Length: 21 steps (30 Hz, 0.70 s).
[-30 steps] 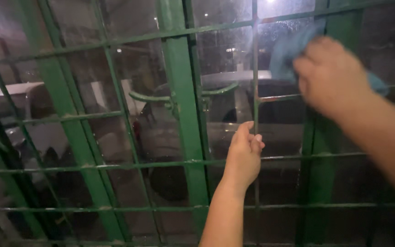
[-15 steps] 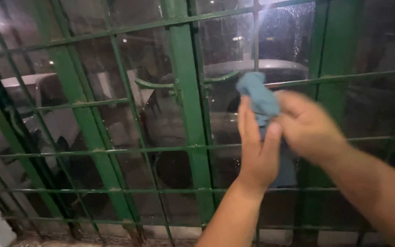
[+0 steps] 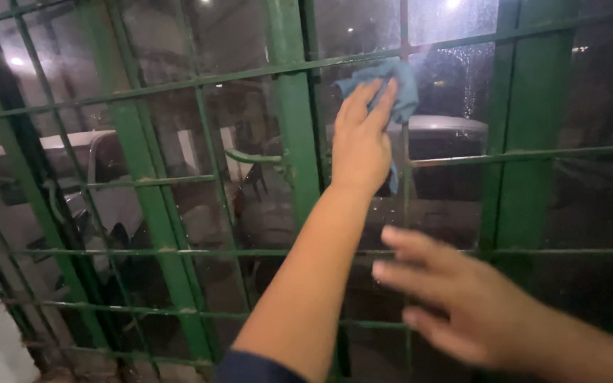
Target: The person cleans a green metal window grille using a blue cloth. They wipe the glass panes and the metal bars, moving the cloth across different sections of the window.
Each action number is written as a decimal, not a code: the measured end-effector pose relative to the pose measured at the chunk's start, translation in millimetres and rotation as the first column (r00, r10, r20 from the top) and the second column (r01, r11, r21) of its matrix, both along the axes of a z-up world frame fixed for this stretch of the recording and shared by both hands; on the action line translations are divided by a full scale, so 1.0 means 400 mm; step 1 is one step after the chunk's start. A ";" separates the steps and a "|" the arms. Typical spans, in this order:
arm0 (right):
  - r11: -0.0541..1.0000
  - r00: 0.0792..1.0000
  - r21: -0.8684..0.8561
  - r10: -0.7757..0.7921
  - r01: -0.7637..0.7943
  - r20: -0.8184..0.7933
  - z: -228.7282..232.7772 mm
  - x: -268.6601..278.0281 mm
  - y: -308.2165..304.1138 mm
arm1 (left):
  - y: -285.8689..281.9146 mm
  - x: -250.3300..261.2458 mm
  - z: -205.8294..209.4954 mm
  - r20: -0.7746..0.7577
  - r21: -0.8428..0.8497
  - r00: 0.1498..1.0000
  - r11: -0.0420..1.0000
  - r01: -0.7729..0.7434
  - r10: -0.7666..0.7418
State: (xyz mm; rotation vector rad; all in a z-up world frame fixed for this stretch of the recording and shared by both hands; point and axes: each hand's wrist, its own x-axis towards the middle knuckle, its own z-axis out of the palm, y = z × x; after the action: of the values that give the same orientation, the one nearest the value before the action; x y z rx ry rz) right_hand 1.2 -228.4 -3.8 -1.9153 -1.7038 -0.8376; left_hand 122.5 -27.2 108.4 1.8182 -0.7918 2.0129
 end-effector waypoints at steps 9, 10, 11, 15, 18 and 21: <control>0.982 0.979 -0.183 0.074 -0.039 0.188 -0.064 0.004 -0.040 | -0.017 -0.122 0.062 -0.530 0.480 0.645 0.822 -0.306 0.550; 0.983 0.983 -0.182 0.065 -0.033 0.169 -0.066 0.007 -0.049 | -0.026 -0.127 0.072 -0.510 0.519 0.621 0.789 -0.329 0.595; 0.983 0.987 -0.181 0.056 -0.028 0.150 -0.070 0.008 -0.057 | -0.030 -0.129 0.074 -0.487 0.558 0.596 0.753 -0.350 0.638; 0.976 0.980 -0.216 0.077 -0.036 0.184 -0.076 0.015 -0.084 | 0.025 -0.120 0.055 -0.466 0.393 0.780 0.888 -0.241 0.418; 0.962 0.957 -0.264 0.141 -0.072 0.253 -0.061 0.034 -0.084 | 0.077 -0.087 0.085 -0.237 0.149 0.921 0.949 -0.279 0.308; 0.945 0.974 -0.322 0.121 -0.053 0.193 -0.080 0.054 -0.081 | 0.085 -0.047 0.095 -0.114 0.134 0.936 0.939 -0.317 0.333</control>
State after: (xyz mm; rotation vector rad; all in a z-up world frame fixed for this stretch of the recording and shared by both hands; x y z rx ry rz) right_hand 23.0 -260.7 -35.7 -1.9902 -2.1467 -0.7963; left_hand 103.5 6.7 146.3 2.2525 -0.6078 2.0415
